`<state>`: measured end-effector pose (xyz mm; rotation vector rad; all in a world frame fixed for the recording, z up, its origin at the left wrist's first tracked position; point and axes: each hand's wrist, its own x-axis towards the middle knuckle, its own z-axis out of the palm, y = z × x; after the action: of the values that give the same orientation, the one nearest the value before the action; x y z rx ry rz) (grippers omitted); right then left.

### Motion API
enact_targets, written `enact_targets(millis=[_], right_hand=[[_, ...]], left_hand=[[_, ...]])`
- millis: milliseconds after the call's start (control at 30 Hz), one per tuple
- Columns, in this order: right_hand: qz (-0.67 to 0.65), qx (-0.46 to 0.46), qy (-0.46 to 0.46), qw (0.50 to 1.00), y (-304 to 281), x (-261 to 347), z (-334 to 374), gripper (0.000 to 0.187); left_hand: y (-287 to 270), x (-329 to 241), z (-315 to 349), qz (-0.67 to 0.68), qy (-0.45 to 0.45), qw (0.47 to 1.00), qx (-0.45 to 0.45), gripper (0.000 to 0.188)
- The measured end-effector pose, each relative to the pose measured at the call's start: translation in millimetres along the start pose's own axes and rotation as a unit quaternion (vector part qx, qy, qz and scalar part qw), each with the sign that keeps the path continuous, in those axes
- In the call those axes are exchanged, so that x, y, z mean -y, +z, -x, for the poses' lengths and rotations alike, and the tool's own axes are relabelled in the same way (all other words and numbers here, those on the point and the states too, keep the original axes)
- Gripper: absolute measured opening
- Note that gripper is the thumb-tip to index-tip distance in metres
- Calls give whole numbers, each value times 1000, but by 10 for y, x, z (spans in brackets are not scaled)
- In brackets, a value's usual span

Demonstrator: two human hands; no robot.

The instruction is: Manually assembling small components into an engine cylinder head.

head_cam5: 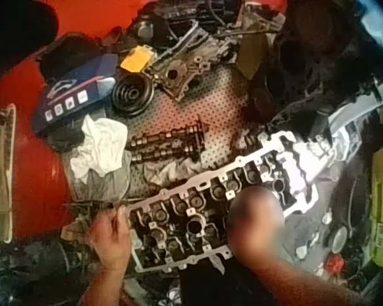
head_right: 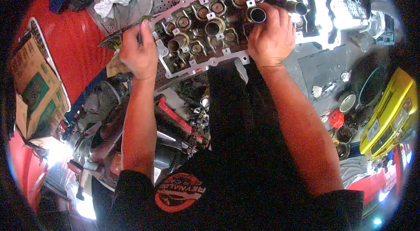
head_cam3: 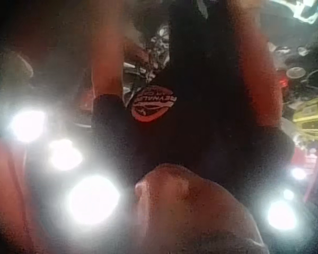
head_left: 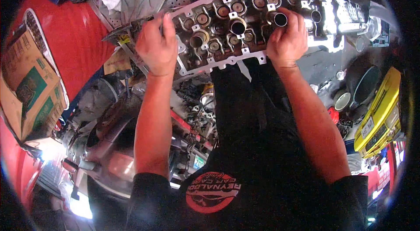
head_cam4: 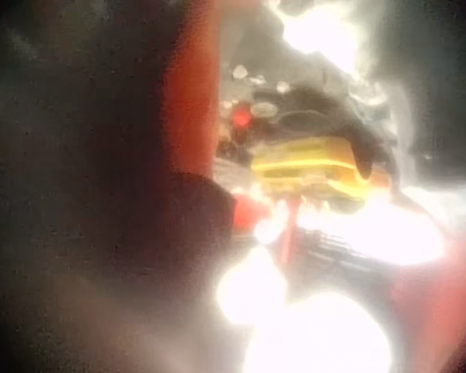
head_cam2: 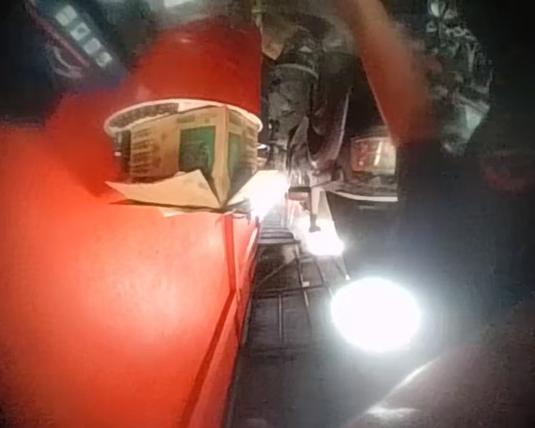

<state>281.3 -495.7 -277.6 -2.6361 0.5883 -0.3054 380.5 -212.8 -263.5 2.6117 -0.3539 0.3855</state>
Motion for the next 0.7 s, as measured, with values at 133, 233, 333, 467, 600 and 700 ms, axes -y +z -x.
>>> enact_targets(millis=[133, 233, 333, 467, 600, 700], right_hand=[[-1, 2, 12, 1000, -8, -55, 45, 43], [-7, -14, 1, 1000, 47, -82, 58, 42], [-2, -25, -5, 1000, 63, -58, 52, 42], [-4, -37, 11, 999, 106, -87, 64, 41], [6, -60, 21, 998, 109, -129, 79, 39], [6, -62, 37, 997, 100, -113, 79, 37]], left_hand=[[-257, -49, -96, 117, -88, 984, 99, 21], [-260, 5, -176, 80, -11, 978, 192, 19], [-80, -5, -227, 59, 46, 970, 230, 22], [38, -77, -316, -18, 150, 953, 264, 26], [122, -91, -253, -28, 199, 953, 226, 27], [180, -21, -246, -13, 224, 950, 215, 27]])
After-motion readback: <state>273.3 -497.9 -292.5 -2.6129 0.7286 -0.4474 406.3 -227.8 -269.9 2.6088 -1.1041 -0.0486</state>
